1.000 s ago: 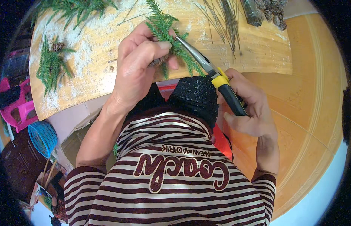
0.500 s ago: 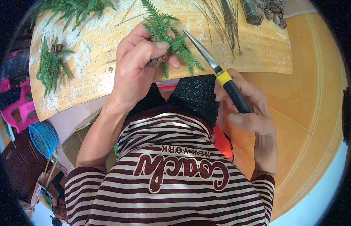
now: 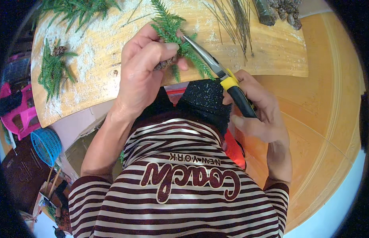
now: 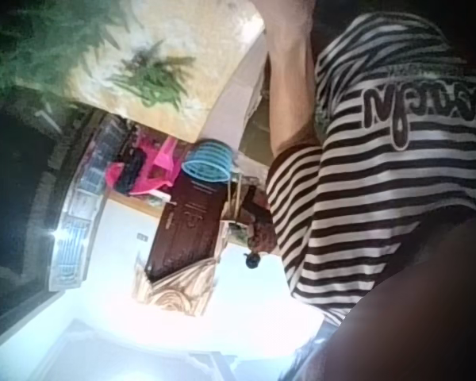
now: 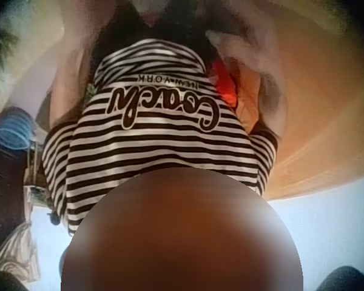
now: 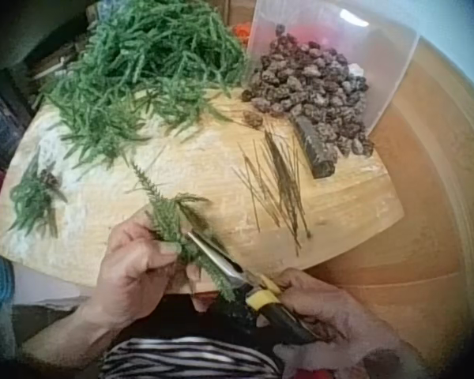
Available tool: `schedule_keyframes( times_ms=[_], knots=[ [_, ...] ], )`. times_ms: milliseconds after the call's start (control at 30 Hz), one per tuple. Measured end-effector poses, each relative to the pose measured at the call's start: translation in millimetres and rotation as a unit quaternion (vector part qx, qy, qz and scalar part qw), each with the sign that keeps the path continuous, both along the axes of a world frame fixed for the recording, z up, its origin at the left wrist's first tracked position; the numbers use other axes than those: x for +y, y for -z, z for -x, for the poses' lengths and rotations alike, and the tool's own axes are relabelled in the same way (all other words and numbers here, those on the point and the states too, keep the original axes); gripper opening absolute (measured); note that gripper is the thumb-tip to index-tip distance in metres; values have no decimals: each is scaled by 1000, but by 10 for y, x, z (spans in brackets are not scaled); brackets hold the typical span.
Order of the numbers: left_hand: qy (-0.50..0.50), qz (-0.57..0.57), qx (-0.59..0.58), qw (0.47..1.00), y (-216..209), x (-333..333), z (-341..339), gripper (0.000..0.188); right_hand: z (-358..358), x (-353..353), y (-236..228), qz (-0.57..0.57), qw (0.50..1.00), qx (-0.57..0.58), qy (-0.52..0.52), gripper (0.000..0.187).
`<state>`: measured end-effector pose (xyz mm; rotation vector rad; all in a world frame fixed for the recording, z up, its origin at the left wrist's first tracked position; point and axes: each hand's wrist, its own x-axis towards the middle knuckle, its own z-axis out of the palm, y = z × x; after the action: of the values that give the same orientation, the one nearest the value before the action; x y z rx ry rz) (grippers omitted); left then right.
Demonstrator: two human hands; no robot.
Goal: Attaching pinecones to artificial evergreen branches using wire and pliers.
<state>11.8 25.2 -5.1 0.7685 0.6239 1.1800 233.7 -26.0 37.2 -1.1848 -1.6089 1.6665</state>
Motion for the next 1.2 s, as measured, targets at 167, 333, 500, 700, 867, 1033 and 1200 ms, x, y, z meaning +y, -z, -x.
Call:
schedule_keyframes(
  times_ms=[167, 333, 500, 700, 867, 1033, 1200],
  knots=[
    [-13, -25, 58, 998, 4, -10, -11, 23, -27, -3, 92, -64, 997, -33, -14, 26],
    [-2, -47, 96, 994, -1, 4, 10, 29, -44, -16, 87, -62, 997, -48, -17, 26],
    [10, -55, 86, 995, -51, 47, 42, 30, 13, -13, 22, -41, 999, -17, 8, 28],
    [15, -33, 35, 999, -98, 71, 92, 31, 12, 24, -6, -98, 994, -47, -4, 32],
    [80, -14, -23, 996, -78, 154, 209, 32, 22, 85, 15, -180, 981, -75, -23, 34],
    [109, 32, -79, 990, -86, 155, 233, 29, 16, 100, 25, -179, 981, -75, -18, 30],
    [147, 57, -138, 978, -46, 185, 259, 29, 77, 97, 1, -191, 979, -68, -5, 28]
  ],
)
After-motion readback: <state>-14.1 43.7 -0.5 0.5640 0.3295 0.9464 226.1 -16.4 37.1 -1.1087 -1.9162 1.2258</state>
